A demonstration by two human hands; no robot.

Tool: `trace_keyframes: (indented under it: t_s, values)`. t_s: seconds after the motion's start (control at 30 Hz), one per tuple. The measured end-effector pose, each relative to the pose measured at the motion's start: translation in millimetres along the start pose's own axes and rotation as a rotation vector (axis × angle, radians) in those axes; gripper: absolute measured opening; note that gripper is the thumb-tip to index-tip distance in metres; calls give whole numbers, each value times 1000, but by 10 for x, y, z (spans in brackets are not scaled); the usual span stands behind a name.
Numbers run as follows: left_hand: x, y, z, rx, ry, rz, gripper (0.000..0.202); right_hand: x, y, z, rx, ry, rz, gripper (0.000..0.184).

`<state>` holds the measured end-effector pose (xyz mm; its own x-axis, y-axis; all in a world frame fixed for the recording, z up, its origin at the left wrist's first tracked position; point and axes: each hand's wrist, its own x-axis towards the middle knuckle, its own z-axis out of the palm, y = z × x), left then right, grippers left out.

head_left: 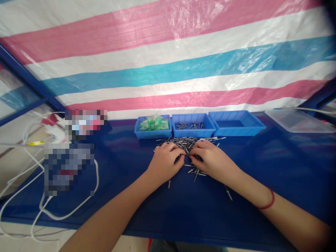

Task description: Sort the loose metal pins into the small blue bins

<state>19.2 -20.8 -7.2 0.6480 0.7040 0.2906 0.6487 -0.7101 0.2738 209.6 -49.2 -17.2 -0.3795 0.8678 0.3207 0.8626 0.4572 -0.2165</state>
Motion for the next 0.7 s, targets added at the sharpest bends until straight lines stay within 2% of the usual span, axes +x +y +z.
trace_keyframes:
  t_s: [0.17, 0.37, 0.47, 0.57, 0.7]
  values:
    - [-5, 3, 23, -5, -18, 31, 21, -7, -6, 29, 3, 15, 32, 12]
    - [1, 12, -17, -44, 0, 19, 25, -52, -77, -77, -66, 14, -31, 16]
    - [3, 18, -36, -79, 9, 20, 25, -72, -106, -121, -30, 5, -25, 17]
    - [10, 18, -23, -154, 19, 22, 23, -80, -119, -138, 179, 64, 19, 17]
    - [23, 38, 9, -346, 110, -24, 18, -81, -142, -131, 586, 202, 239, 15]
